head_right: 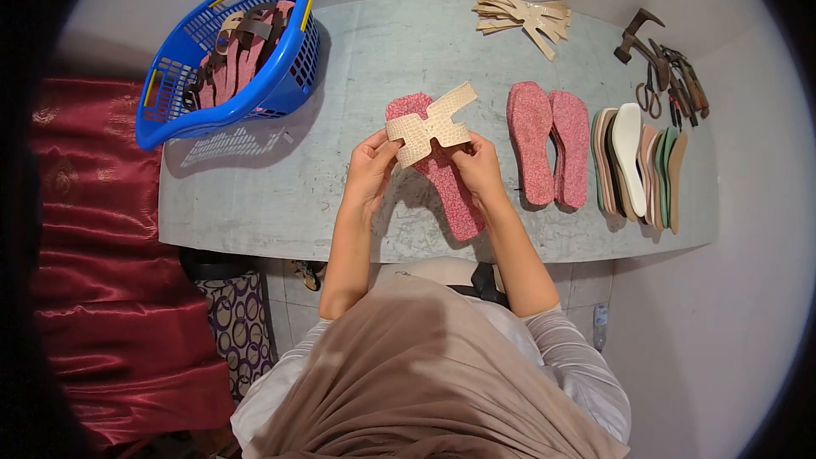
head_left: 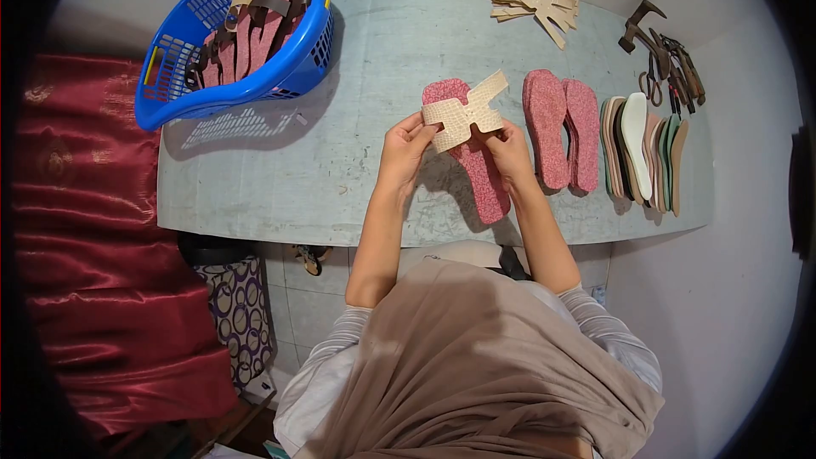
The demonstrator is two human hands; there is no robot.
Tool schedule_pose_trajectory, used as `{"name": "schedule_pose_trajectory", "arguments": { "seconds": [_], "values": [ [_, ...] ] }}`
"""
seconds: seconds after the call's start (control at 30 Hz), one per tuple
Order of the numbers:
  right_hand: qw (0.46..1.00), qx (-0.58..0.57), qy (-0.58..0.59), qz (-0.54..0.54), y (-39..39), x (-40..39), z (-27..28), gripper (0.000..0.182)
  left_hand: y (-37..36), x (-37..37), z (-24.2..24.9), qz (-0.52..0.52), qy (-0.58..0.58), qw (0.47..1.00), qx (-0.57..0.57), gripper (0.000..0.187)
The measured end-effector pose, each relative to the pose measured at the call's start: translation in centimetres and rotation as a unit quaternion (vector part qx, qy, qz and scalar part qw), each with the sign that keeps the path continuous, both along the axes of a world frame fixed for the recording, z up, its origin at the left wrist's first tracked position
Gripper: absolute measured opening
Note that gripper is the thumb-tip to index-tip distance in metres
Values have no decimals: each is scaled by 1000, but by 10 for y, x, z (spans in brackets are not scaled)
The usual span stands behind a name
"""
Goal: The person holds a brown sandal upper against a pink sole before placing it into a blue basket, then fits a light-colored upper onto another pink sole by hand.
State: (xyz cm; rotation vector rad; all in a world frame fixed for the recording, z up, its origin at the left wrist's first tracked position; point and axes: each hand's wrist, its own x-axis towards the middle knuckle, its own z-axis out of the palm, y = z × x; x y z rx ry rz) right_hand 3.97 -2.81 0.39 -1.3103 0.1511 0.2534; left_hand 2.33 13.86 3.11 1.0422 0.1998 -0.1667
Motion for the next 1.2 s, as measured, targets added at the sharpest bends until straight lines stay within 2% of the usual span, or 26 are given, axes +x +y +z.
{"name": "schedule_pose_trajectory", "arguments": {
  "seconds": [0.1,0.3,0.4,0.5,0.6,0.7,0.8,0.87,0.9,0.93,0.97,1.0,1.2],
  "values": [
    [1000,-5,-10,4,1,1,2,21,1,3,-1,16,-17,996,82,28],
    [1000,-11,-18,-8,6,-2,4,20,-1,6,-14,68,-60,994,62,26],
    [1000,16,-16,-2,6,-2,2,21,0,3,-13,68,-70,993,60,26],
    [998,60,-13,-2,8,-3,13,21,2,0,-7,19,-59,997,43,32],
    [994,108,-3,-2,8,-4,19,19,1,-3,-1,-27,-46,984,-169,44],
    [990,138,-1,-34,13,-5,19,18,-6,-8,2,-47,-62,938,-337,53],
    [987,146,-13,-59,15,-7,19,20,-14,-14,-8,-66,-92,955,-276,36],
    [988,136,-28,-69,19,-7,16,21,-22,-16,-39,-23,-56,977,-202,31],
    [992,100,-45,-62,20,-8,14,22,-27,-17,-39,-1,-37,986,-164,29],
    [995,65,-61,-53,22,-10,11,22,-32,-16,-37,58,-14,984,-170,25],
    [996,29,-78,-43,24,-11,8,23,-33,-17,-38,71,-11,983,-166,24],
    [998,-18,-59,-20,23,-11,11,32,-33,-17,-40,85,-10,983,-162,23],
    [995,-77,-61,17,7,-10,35,44,-28,-14,-41,128,-14,977,-170,22]
  ]
}}
